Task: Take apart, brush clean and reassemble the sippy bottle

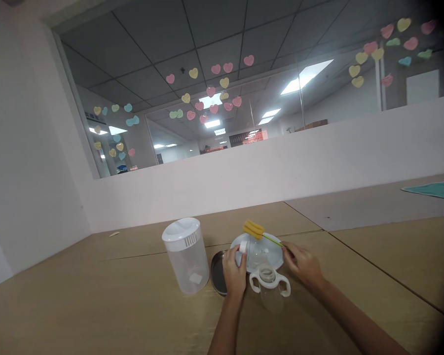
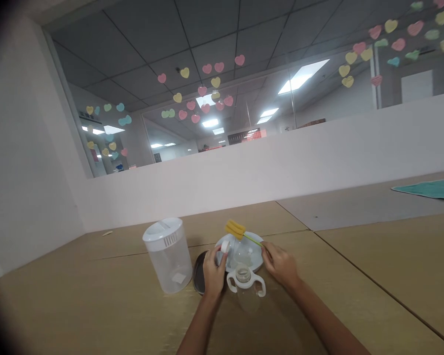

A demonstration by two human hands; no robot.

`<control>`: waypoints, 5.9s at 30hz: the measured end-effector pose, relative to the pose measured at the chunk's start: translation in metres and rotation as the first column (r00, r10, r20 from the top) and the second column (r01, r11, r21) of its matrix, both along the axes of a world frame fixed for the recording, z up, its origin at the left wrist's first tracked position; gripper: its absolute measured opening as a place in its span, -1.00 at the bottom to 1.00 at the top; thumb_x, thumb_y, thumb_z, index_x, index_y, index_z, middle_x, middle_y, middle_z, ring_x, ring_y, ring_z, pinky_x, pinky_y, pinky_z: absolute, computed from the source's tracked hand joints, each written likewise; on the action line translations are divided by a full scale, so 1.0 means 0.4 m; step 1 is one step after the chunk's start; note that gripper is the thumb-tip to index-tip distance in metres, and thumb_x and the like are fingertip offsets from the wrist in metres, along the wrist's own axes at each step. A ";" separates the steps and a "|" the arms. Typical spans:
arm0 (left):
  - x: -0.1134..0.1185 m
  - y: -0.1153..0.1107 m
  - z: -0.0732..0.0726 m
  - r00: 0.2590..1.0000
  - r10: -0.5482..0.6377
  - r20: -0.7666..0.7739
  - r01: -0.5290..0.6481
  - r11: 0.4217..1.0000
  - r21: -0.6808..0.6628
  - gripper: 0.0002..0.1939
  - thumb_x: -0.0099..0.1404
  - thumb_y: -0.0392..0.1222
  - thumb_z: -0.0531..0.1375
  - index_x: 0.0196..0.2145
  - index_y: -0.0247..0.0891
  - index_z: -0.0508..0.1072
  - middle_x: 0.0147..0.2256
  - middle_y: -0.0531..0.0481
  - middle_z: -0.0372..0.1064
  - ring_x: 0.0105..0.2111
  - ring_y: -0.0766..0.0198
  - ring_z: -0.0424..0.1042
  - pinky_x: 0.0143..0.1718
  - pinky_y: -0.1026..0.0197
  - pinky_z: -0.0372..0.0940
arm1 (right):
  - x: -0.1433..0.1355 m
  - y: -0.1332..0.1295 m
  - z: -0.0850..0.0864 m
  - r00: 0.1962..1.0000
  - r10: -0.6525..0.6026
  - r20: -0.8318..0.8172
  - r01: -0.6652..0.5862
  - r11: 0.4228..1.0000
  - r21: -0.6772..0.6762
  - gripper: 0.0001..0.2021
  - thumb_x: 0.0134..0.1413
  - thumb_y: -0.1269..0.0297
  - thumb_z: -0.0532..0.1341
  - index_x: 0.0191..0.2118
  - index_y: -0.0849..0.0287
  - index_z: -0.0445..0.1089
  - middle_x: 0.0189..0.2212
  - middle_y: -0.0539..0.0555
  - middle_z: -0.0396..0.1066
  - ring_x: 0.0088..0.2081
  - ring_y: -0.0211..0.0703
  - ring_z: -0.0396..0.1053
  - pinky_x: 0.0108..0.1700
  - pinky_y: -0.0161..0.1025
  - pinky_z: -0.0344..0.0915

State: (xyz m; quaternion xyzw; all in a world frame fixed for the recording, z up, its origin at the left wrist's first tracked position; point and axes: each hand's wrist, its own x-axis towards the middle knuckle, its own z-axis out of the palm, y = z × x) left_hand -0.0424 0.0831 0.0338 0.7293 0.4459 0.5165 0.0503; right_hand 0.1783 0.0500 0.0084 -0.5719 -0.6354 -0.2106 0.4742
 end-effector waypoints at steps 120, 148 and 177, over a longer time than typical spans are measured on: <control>-0.073 0.060 -0.038 0.879 0.102 0.466 -0.038 0.989 -0.145 -0.86 -0.02 -0.35 0.21 -0.44 -0.21 0.36 -0.53 0.10 0.27 -0.50 0.29 0.33 -0.37 0.26 0.25 | 0.037 -0.025 0.043 0.926 -0.356 0.124 0.373 0.913 -0.165 -0.70 0.03 0.22 0.05 -0.57 0.15 0.44 -0.57 0.07 0.47 -0.55 -0.26 0.33 -0.52 -0.30 -0.19; 0.005 -0.017 -0.018 0.960 -0.275 0.056 0.279 0.957 -0.081 -0.83 0.21 -0.04 0.13 -0.44 -0.10 0.47 -0.34 -0.04 0.49 -0.01 0.04 0.31 0.19 -0.22 -0.37 | 0.040 -0.035 0.071 0.902 -0.296 0.316 0.306 0.952 0.017 -0.58 0.10 0.22 0.05 -0.69 0.13 0.44 -0.69 0.06 0.43 -0.64 -0.31 0.26 -0.45 -0.28 -0.09; 0.012 -0.034 -0.001 0.904 -0.261 0.337 0.265 0.964 0.035 -0.64 0.28 -0.03 0.06 -0.01 -0.15 0.36 -0.01 -0.13 0.34 0.06 0.12 0.24 0.15 0.04 0.02 | -0.008 -0.027 0.051 0.999 0.004 0.032 -0.010 0.980 0.197 -0.53 0.19 0.24 0.02 -0.72 0.21 0.28 -0.75 -0.03 0.25 -0.66 -0.40 0.15 -0.49 -0.38 0.03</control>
